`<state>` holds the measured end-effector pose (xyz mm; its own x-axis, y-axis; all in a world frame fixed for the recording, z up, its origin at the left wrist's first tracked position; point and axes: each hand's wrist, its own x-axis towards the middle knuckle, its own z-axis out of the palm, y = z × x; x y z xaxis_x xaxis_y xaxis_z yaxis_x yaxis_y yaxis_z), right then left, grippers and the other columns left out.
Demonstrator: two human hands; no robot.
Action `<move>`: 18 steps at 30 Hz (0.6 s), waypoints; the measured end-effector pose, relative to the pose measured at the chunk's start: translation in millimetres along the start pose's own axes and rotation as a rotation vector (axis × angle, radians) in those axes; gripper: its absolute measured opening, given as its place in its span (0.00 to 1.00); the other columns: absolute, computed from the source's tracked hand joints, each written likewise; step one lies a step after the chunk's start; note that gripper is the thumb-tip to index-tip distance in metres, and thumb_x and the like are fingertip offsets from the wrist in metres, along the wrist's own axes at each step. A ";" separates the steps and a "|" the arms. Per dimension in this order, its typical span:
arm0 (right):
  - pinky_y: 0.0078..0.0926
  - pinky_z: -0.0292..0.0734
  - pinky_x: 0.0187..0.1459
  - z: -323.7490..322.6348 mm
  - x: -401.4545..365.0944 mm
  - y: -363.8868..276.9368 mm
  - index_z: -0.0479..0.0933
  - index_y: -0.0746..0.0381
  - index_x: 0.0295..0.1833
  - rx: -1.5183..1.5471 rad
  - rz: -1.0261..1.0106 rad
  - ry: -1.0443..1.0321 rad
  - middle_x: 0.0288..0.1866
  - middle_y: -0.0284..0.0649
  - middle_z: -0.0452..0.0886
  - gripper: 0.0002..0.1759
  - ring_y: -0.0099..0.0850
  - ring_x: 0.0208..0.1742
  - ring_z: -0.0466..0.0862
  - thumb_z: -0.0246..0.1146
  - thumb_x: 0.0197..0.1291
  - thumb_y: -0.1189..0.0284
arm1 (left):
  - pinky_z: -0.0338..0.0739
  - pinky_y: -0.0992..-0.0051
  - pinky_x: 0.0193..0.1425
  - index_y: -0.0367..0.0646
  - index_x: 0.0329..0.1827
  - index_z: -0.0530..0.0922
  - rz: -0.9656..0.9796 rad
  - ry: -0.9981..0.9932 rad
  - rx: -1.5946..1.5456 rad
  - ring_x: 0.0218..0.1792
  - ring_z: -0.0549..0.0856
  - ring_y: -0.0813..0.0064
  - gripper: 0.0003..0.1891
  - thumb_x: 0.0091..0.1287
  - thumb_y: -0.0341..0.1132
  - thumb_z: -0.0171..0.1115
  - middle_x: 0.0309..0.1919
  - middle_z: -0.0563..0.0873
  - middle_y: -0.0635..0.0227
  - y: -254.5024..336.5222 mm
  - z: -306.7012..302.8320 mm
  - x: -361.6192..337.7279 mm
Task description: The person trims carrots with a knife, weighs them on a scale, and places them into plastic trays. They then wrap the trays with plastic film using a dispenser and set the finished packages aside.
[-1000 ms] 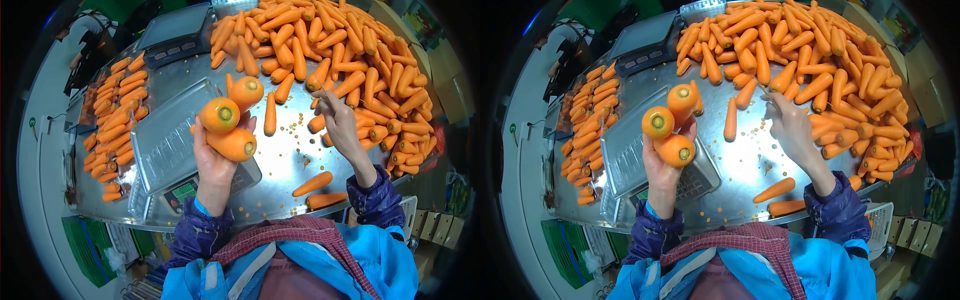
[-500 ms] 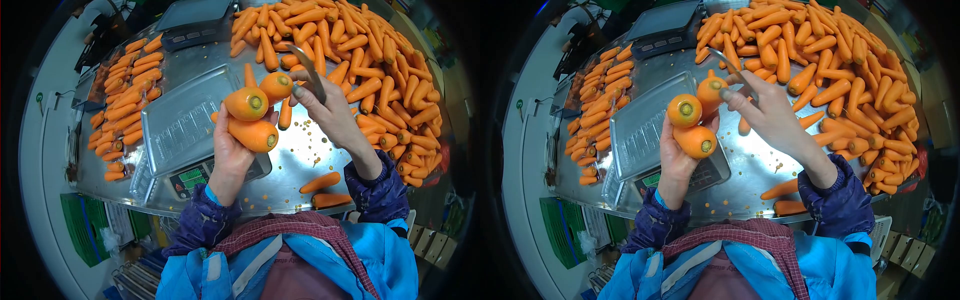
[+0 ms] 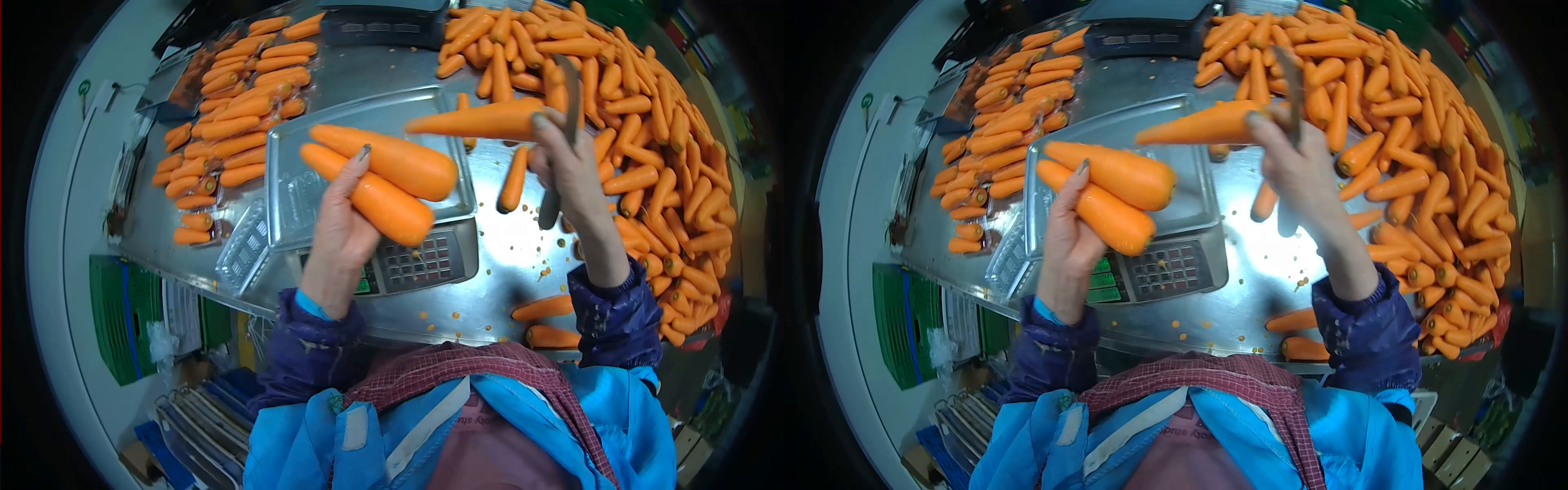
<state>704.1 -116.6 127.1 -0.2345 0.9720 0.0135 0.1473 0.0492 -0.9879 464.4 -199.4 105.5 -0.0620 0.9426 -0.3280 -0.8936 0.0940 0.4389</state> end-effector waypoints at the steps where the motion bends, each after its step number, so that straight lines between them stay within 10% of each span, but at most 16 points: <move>1: 0.15 0.57 0.18 0.8 -0.2 -0.6 0.73 0.65 0.40 0.050 0.008 0.015 0.14 0.26 0.64 0.19 0.15 0.14 0.63 0.54 0.64 0.57 | 0.71 0.58 0.62 0.37 0.59 0.66 0.183 -0.033 0.280 0.57 0.76 0.60 0.23 0.65 0.37 0.60 0.56 0.75 0.53 16.6 -3.7 -0.7; 6: 0.13 0.54 0.14 1.9 -7.7 21.4 0.73 0.66 0.40 0.153 0.165 0.004 0.12 0.25 0.60 0.24 0.14 0.11 0.58 0.49 0.67 0.54 | 0.76 0.65 0.51 0.38 0.50 0.76 0.573 0.186 1.410 0.44 0.83 0.65 0.18 0.56 0.28 0.66 0.41 0.83 0.62 71.7 -30.4 4.6; 8: 0.13 0.55 0.15 13.9 -9.7 21.1 0.75 0.69 0.41 0.177 0.187 -0.015 0.12 0.26 0.63 0.25 0.14 0.12 0.60 0.48 0.67 0.55 | 0.77 0.66 0.44 0.42 0.48 0.78 1.052 0.166 2.080 0.37 0.83 0.60 0.21 0.49 0.26 0.67 0.36 0.84 0.63 67.6 -54.5 22.5; 12: 0.14 0.56 0.15 35.0 -8.2 19.9 0.76 0.73 0.42 0.248 0.265 0.000 0.13 0.28 0.67 0.26 0.15 0.12 0.60 0.46 0.67 0.57 | 0.69 0.57 0.54 0.48 0.51 0.77 1.095 0.102 2.428 0.49 0.79 0.65 0.26 0.44 0.29 0.71 0.41 0.82 0.67 59.0 -86.1 45.8; 13: 0.12 0.55 0.15 35.9 -6.8 23.7 0.72 0.68 0.45 0.298 0.270 -0.064 0.27 0.38 0.78 0.25 0.13 0.14 0.58 0.48 0.67 0.53 | 0.63 0.51 0.59 0.49 0.57 0.73 0.935 0.075 2.396 0.59 0.72 0.65 0.32 0.45 0.35 0.73 0.50 0.78 0.66 58.0 -84.1 41.6; 18: 0.11 0.56 0.15 55.5 0.9 21.8 0.71 0.68 0.50 0.317 0.305 -0.156 0.36 0.42 0.81 0.26 0.13 0.15 0.58 0.47 0.67 0.54 | 0.58 0.56 0.64 0.48 0.66 0.63 0.630 -0.028 2.375 0.67 0.61 0.59 0.40 0.48 0.40 0.71 0.64 0.65 0.60 67.9 -68.2 10.9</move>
<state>653.7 -127.4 97.0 -0.3714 0.8837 -0.2847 -0.0634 -0.3301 -0.9418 372.7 -204.5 74.7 0.0168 0.9890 0.1471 0.9728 -0.0501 0.2261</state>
